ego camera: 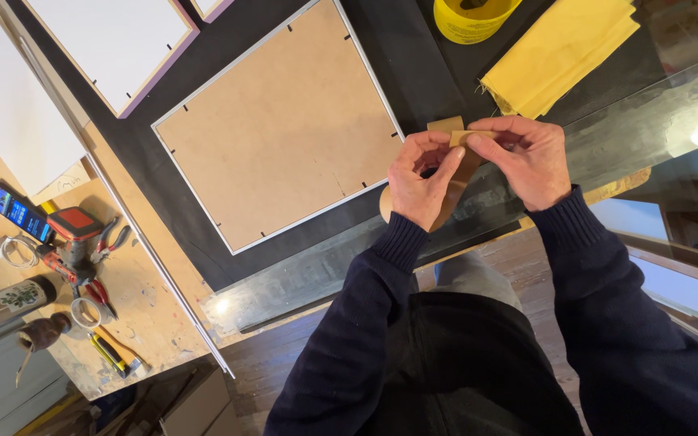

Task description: Applying tape to the back of a picture frame and cleaning the surfaces.

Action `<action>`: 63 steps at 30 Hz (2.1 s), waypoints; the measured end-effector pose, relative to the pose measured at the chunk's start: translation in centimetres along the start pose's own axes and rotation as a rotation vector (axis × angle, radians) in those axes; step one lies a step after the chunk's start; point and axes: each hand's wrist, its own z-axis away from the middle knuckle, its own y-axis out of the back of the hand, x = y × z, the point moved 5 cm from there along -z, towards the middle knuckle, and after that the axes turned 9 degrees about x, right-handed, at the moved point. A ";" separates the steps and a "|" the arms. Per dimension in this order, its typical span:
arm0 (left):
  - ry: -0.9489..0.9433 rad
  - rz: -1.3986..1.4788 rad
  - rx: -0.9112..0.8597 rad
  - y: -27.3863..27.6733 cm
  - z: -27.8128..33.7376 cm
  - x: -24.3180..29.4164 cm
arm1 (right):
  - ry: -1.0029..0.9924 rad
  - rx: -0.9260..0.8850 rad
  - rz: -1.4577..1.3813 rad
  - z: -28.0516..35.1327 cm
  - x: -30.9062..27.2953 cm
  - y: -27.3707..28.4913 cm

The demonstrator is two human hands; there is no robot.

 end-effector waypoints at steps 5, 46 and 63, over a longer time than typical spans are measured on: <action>0.044 0.236 0.027 0.1 -0.7 -3.1 | -0.047 0.019 -0.125 0.2 1.6 0.0; 0.219 0.426 0.058 -0.6 -2.3 -3.9 | 0.033 0.323 -0.227 2.6 1.5 -1.1; -0.133 -0.132 -0.044 -0.4 -0.2 0.9 | 0.491 -0.005 0.722 0.6 -7.9 -1.5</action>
